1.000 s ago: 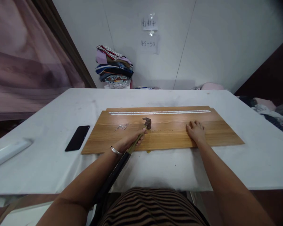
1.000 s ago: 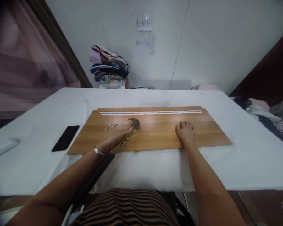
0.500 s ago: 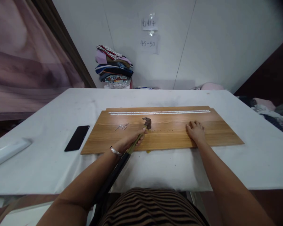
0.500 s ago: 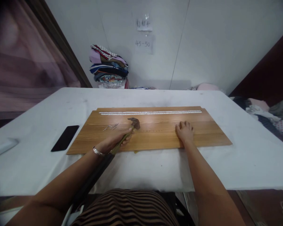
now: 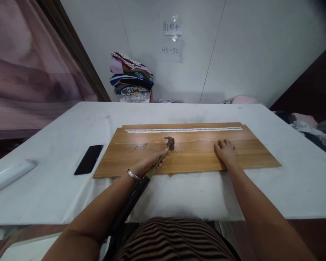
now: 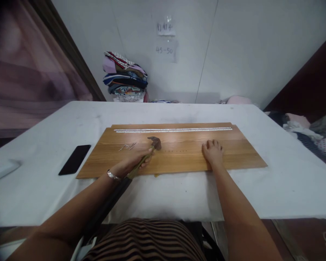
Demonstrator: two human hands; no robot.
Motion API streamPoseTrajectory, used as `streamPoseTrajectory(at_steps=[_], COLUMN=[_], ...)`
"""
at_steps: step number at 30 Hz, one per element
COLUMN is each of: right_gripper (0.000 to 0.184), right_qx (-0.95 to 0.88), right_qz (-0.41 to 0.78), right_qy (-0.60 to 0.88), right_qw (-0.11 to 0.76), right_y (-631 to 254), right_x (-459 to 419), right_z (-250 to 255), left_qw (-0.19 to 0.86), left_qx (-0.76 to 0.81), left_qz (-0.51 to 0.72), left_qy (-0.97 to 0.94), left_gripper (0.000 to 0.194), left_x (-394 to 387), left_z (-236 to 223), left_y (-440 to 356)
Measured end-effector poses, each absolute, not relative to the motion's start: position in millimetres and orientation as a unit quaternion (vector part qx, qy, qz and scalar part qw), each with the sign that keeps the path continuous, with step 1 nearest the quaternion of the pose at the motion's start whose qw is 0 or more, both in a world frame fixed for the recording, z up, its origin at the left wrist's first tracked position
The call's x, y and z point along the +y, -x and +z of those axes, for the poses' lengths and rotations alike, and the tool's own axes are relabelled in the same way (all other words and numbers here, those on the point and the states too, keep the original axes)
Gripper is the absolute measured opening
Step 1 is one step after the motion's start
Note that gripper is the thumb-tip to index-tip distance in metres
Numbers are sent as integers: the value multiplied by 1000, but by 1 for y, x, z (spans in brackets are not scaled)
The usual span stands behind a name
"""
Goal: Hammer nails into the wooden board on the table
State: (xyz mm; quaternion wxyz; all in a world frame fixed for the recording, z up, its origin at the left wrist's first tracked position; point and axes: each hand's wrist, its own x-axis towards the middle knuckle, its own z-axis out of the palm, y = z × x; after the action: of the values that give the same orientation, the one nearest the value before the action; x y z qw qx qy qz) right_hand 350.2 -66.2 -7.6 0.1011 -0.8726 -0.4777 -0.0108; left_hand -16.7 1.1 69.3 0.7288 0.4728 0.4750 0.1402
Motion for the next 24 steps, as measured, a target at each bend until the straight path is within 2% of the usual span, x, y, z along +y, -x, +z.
streamPoseTrajectory(at_steps=[19,24], right_gripper=[51,51], right_qx=[-480,-479], right_qz=[-16,-21], right_qy=[871,873], right_qw=[98,90], right_y=[-351,-351], right_x=[-66,-66], right_z=[-10,-11], left_qw=[737,727], left_qx=[447,456], left_qz=[156,150], left_qy=[-483,-491], left_gripper=[43,38], left_x=[2,3], left_z=[68,68], left_y=[18,17])
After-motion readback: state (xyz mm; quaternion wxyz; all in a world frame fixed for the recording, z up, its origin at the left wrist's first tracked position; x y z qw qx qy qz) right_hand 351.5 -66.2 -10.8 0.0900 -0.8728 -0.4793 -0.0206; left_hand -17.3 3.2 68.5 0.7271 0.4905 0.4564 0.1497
